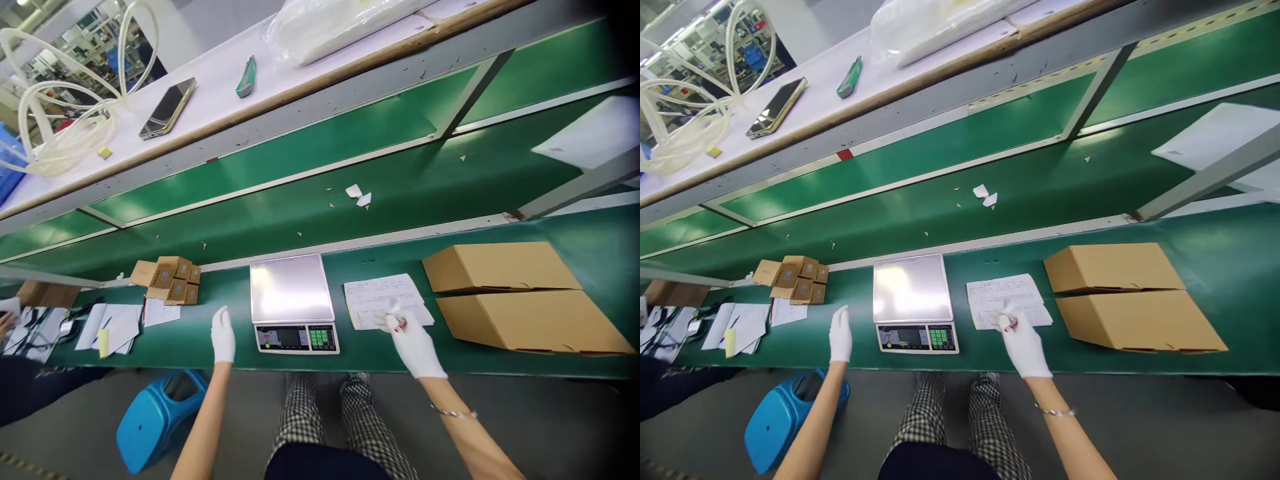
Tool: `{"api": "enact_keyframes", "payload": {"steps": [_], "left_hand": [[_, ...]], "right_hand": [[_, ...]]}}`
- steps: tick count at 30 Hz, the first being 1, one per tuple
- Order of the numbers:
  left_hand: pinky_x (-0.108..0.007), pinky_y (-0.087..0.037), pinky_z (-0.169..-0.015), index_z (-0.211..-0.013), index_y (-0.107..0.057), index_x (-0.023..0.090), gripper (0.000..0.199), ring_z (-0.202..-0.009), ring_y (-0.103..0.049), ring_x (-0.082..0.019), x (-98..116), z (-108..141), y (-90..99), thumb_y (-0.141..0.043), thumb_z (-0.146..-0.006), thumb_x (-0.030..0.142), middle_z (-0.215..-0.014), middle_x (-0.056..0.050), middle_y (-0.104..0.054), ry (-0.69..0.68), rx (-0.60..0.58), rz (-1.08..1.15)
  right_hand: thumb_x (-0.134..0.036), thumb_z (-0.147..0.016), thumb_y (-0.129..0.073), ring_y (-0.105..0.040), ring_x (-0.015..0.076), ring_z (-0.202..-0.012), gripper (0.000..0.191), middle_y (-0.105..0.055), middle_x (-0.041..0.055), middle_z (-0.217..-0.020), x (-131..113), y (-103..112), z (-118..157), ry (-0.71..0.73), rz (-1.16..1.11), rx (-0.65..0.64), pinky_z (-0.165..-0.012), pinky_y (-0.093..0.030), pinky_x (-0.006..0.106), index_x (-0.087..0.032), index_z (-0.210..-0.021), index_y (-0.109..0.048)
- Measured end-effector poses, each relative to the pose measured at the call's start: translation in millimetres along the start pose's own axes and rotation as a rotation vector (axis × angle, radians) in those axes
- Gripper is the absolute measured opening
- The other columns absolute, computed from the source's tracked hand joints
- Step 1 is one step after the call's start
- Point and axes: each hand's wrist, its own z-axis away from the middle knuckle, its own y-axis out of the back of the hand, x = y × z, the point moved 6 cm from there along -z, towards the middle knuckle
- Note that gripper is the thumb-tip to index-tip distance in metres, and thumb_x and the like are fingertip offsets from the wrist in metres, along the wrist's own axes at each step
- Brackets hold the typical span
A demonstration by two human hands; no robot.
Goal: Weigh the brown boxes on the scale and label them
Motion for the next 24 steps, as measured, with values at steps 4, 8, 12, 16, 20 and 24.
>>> {"api": "enact_keyframes", "payload": {"steps": [4, 8, 12, 16, 20, 24], "left_hand": [[-0.049, -0.027, -0.120, -0.115, -0.064, 0.025, 0.031, -0.131, -0.047, -0.030, -12.5, 110.8, -37.2, -0.053, -0.089, 0.037, -0.138, -0.008, -0.058, -0.184, -0.130, -0.175], [-0.052, -0.049, -0.093, -0.107, -0.063, 0.021, 0.024, -0.103, -0.061, -0.030, -41.7, 190.4, -119.5, -0.048, -0.089, 0.023, -0.158, -0.008, -0.036, -0.517, -0.554, -0.757], [-0.050, -0.050, -0.084, -0.119, -0.057, 0.016, 0.032, -0.100, -0.060, -0.030, -64.2, 203.5, -160.3, -0.048, -0.090, 0.025, -0.164, -0.015, -0.019, -0.621, -0.572, -1.019], [-0.051, -0.050, -0.081, -0.129, -0.053, 0.014, 0.042, -0.099, -0.060, -0.031, -64.9, 203.2, -175.2, -0.049, -0.090, 0.027, -0.164, -0.017, -0.014, -0.661, -0.533, -1.027], [-0.051, -0.050, -0.078, -0.127, -0.054, 0.011, 0.040, -0.096, -0.060, -0.032, -62.4, 210.3, -180.8, -0.049, -0.090, 0.026, -0.164, -0.018, -0.015, -0.675, -0.542, -1.046], [-0.051, -0.050, -0.080, -0.124, -0.056, 0.013, 0.037, -0.099, -0.060, -0.032, -61.7, 214.9, -181.4, -0.047, -0.090, 0.025, -0.164, -0.018, -0.016, -0.667, -0.527, -1.014]], "right_hand": [[-0.048, -0.078, -0.050, -0.073, 0.0241, -0.083, 0.027, -0.075, 0.0125, -0.098, 35.1, 16.1, 48.2, -0.067, -0.044, -0.081, -0.085, -0.055, 0.042, -0.023, -0.086, -0.051], [-0.051, -0.075, -0.054, -0.073, 0.0255, -0.084, 0.029, -0.076, 0.0112, -0.097, 73.3, 13.7, 89.5, -0.096, 0.012, -0.148, -0.083, -0.054, 0.040, -0.024, -0.085, -0.055], [-0.054, -0.073, -0.054, -0.072, 0.0255, -0.086, 0.032, -0.077, 0.0075, -0.097, 80.3, 12.6, 119.9, -0.062, 0.148, -0.220, -0.082, -0.052, 0.037, -0.026, -0.088, -0.059], [-0.058, -0.072, -0.051, -0.071, 0.0266, -0.081, 0.035, -0.076, 0.0062, -0.092, 65.0, 14.8, 139.1, -0.061, 0.274, -0.240, -0.078, -0.050, 0.037, -0.028, -0.089, -0.056], [-0.061, -0.071, -0.048, -0.070, 0.0263, -0.076, 0.037, -0.075, 0.0058, -0.087, 56.5, 18.4, 146.8, -0.040, 0.338, -0.218, -0.075, -0.050, 0.036, -0.029, -0.089, -0.054], [-0.059, -0.068, -0.049, -0.070, 0.0269, -0.078, 0.039, -0.075, 0.0053, -0.085, 59.3, 21.9, 149.0, -0.019, 0.338, -0.183, -0.075, -0.050, 0.036, -0.029, -0.092, -0.055]]}}
